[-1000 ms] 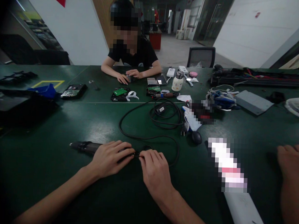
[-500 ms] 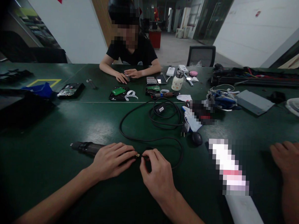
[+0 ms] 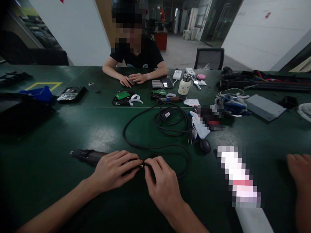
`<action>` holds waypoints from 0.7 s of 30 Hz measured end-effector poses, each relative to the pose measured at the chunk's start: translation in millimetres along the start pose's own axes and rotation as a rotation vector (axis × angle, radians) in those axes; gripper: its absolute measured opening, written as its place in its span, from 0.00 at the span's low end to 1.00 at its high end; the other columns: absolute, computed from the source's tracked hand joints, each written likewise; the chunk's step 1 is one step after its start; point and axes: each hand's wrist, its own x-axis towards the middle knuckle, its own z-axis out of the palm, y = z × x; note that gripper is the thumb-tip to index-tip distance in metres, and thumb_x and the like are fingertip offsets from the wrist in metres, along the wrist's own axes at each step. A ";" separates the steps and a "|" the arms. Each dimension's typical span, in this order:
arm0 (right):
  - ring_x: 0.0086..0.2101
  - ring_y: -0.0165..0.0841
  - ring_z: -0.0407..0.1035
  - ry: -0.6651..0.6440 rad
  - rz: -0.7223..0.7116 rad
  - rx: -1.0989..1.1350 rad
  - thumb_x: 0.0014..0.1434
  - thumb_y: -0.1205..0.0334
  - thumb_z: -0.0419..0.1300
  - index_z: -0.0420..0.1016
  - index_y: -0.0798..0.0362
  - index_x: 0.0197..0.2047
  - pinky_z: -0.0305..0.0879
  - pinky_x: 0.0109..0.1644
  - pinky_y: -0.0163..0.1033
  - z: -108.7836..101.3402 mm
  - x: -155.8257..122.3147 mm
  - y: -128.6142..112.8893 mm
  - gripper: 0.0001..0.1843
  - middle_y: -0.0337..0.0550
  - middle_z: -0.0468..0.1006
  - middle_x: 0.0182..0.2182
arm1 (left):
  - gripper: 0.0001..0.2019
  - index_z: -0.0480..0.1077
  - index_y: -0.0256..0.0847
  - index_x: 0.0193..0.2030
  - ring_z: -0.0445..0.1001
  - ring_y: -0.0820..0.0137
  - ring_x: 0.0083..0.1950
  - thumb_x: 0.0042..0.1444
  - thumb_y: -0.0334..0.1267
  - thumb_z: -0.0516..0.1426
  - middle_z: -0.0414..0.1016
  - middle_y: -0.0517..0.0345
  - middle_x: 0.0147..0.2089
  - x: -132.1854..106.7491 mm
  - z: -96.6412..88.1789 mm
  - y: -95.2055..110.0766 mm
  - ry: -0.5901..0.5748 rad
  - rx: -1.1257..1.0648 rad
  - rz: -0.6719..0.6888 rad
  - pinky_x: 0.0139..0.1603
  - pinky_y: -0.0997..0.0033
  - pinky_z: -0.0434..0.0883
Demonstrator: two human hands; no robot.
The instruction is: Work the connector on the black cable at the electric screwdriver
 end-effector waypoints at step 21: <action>0.52 0.40 0.74 -0.004 0.023 0.015 0.71 0.67 0.56 0.74 0.47 0.53 0.76 0.54 0.45 1.0 0.5 7.8 0.11 0.49 0.72 0.57 | 0.12 0.74 0.49 0.57 0.76 0.66 0.46 0.69 0.42 0.58 0.79 0.61 0.54 0.9 -1.4 0.9 -0.020 0.002 -0.014 0.44 0.63 0.69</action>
